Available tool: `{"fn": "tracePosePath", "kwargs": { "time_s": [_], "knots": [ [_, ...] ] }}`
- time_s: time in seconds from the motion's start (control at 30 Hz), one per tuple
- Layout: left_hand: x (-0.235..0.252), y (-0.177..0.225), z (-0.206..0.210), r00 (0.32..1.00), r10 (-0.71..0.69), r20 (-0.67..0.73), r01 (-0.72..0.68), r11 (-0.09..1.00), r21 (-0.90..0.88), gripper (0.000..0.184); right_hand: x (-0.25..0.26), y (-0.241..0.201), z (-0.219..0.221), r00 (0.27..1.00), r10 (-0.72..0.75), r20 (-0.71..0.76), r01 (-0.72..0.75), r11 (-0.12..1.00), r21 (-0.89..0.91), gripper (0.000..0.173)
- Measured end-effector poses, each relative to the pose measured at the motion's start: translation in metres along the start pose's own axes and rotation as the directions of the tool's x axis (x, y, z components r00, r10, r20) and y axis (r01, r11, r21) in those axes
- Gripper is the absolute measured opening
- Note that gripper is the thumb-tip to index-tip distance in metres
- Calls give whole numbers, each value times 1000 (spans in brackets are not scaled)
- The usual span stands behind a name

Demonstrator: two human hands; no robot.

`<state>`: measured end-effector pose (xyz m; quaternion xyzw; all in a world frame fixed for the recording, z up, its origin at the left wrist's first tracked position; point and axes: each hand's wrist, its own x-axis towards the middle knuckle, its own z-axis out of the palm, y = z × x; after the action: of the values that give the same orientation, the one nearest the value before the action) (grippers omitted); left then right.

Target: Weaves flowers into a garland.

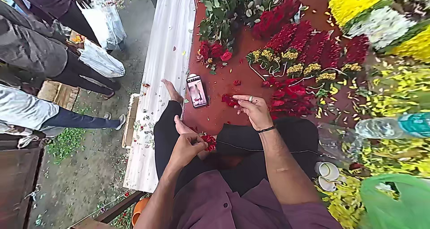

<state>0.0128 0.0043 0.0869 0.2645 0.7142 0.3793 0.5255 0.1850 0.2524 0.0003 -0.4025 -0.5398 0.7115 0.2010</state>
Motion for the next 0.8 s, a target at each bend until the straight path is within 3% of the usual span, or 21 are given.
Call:
{"fn": "tracePosePath", "kwargs": {
  "time_s": [0.13, 0.23, 0.3, 0.6, 0.73, 0.8],
  "knots": [
    [1, -1, 1, 1000, -4, 6, 4, 1000, 11, 14, -5, -5, 3, 993, -56, -101, 47, 995, -87, 22],
    [1, 1, 1, 1000, -6, 12, 5, 1000, 25, 13, -38, -84, 39, 982, 133, -134, -154, 975, -163, 28],
    [2, 2, 0, 1000, -5, 13, 5, 1000, 24, 13, -43, -95, 44, 980, 146, -134, -166, 975, -151, 30],
    [1, 3, -1, 1000, -6, 7, 6, 999, 32, 12, -38, -81, 34, 982, 105, -156, -128, 981, -149, 21],
    [2, 2, 0, 1000, -4, 7, 4, 1000, 19, 13, -2, -8, -10, 987, -95, -129, 88, 994, -58, 13],
    [2, 2, 0, 1000, -1, 8, 1, 1000, 15, 14, 4, 0, -16, 989, -96, -110, 90, 994, -58, 13]
  ]
}}
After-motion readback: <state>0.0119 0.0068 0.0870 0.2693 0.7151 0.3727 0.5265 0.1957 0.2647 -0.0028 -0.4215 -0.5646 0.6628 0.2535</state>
